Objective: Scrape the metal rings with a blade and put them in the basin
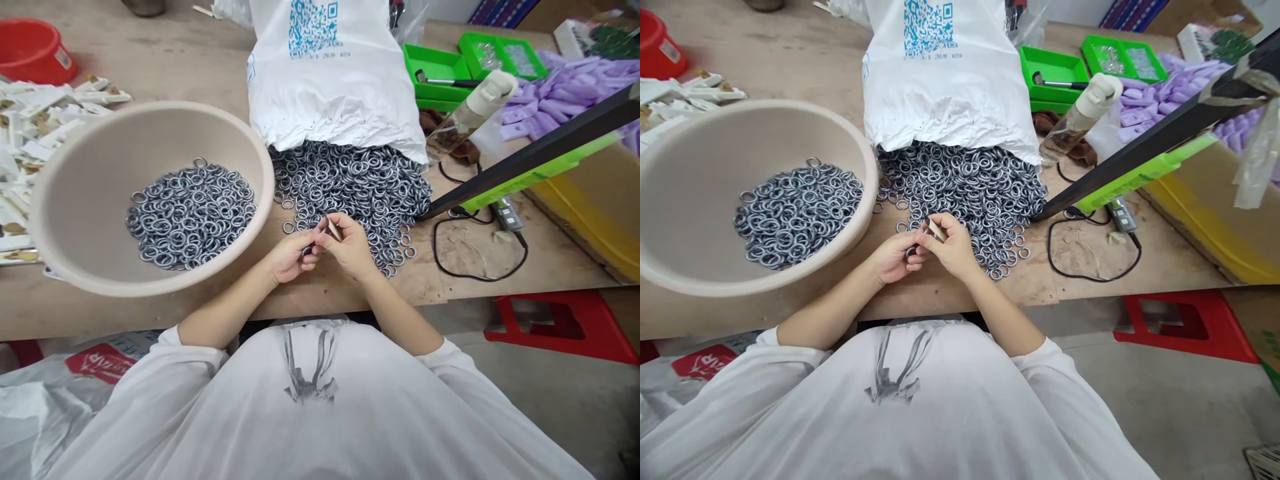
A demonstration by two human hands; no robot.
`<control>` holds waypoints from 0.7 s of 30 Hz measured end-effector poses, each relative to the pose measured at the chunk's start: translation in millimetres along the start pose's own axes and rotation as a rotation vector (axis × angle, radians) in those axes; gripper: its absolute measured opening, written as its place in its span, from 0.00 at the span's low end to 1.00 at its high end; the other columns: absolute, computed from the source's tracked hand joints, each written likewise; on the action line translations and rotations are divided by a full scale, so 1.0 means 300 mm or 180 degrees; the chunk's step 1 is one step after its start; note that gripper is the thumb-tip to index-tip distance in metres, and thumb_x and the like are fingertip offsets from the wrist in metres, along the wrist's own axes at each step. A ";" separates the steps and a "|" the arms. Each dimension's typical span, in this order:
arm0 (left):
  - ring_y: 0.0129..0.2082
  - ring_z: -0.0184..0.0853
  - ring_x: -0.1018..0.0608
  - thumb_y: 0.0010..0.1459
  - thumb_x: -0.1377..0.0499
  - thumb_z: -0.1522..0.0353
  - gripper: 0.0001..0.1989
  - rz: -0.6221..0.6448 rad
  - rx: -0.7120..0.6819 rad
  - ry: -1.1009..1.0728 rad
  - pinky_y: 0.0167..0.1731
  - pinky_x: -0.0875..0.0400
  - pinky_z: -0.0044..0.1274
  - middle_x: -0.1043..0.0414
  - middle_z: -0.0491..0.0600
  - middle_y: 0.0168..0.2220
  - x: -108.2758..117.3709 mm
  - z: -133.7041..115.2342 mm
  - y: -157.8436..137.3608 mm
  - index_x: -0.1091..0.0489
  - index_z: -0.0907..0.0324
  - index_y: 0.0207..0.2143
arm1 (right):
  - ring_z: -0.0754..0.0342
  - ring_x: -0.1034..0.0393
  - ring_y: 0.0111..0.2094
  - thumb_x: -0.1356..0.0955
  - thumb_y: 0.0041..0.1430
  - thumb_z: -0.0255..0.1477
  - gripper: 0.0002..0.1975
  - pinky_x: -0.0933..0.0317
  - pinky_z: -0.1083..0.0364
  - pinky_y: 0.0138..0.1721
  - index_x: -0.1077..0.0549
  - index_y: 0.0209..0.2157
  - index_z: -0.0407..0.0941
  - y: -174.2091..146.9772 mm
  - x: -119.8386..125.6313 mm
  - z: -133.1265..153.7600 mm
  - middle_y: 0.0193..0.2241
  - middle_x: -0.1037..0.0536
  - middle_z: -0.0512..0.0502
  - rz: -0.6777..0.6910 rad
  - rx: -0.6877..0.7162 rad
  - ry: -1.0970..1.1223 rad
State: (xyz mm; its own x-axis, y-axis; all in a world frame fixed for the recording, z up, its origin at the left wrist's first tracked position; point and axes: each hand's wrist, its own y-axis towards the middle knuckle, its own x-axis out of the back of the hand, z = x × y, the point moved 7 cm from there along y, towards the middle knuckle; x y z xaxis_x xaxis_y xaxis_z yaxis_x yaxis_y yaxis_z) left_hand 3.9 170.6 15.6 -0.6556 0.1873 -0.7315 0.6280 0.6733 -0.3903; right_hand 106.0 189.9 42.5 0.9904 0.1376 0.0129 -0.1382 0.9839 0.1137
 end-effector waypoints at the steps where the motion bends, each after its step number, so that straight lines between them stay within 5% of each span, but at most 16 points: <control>1: 0.17 0.22 0.44 0.55 0.34 0.66 0.16 -0.0023 -0.0007 0.0040 0.15 0.52 0.13 0.44 0.42 0.23 0.000 -0.001 -0.001 0.40 0.62 0.32 | 0.51 0.30 0.33 0.22 0.52 0.51 0.26 0.33 0.55 0.34 0.27 0.39 0.44 -0.001 0.003 -0.001 0.35 0.26 0.47 -0.0036 0.0005 -0.0093; 6: 0.16 0.21 0.46 0.59 0.38 0.65 0.15 0.0118 -0.0041 0.0143 0.15 0.53 0.13 0.45 0.42 0.22 -0.013 -0.006 0.000 0.41 0.63 0.29 | 0.54 0.36 0.26 0.30 0.59 0.58 0.28 0.40 0.56 0.29 0.31 0.32 0.45 -0.001 0.022 0.008 0.27 0.30 0.50 -0.0224 0.0023 -0.0228; 10: 0.16 0.21 0.45 0.58 0.37 0.63 0.16 0.0055 -0.0225 0.0111 0.15 0.53 0.14 0.45 0.42 0.23 0.005 -0.018 0.010 0.41 0.63 0.29 | 0.54 0.41 0.24 0.36 0.64 0.61 0.32 0.47 0.55 0.27 0.32 0.30 0.45 -0.022 0.027 0.049 0.23 0.34 0.52 -0.0135 0.0295 -0.1028; 15: 0.16 0.21 0.44 0.56 0.36 0.63 0.17 -0.0107 -0.0334 0.0109 0.15 0.52 0.14 0.44 0.41 0.22 0.022 -0.019 0.012 0.42 0.63 0.28 | 0.52 0.36 0.28 0.42 0.71 0.55 0.31 0.49 0.54 0.30 0.29 0.29 0.45 -0.055 0.006 0.062 0.26 0.29 0.48 0.0063 0.0501 -0.2099; 21: 0.16 0.21 0.43 0.54 0.34 0.64 0.17 -0.0229 -0.0379 0.0105 0.15 0.53 0.14 0.43 0.41 0.22 0.020 -0.020 0.007 0.41 0.63 0.29 | 0.54 0.39 0.26 0.39 0.71 0.48 0.26 0.53 0.53 0.28 0.34 0.26 0.45 -0.063 -0.009 0.081 0.25 0.32 0.51 0.0016 0.0803 -0.2514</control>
State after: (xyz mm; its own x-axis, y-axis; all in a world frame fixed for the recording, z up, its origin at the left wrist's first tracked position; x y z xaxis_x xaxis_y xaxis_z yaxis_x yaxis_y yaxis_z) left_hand -1.3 177.4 13.7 -0.7117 0.1576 -0.6846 0.5259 0.7656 -0.3704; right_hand 106.1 168.1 64.3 0.7133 -0.0714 0.6973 -0.2310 0.9153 0.3300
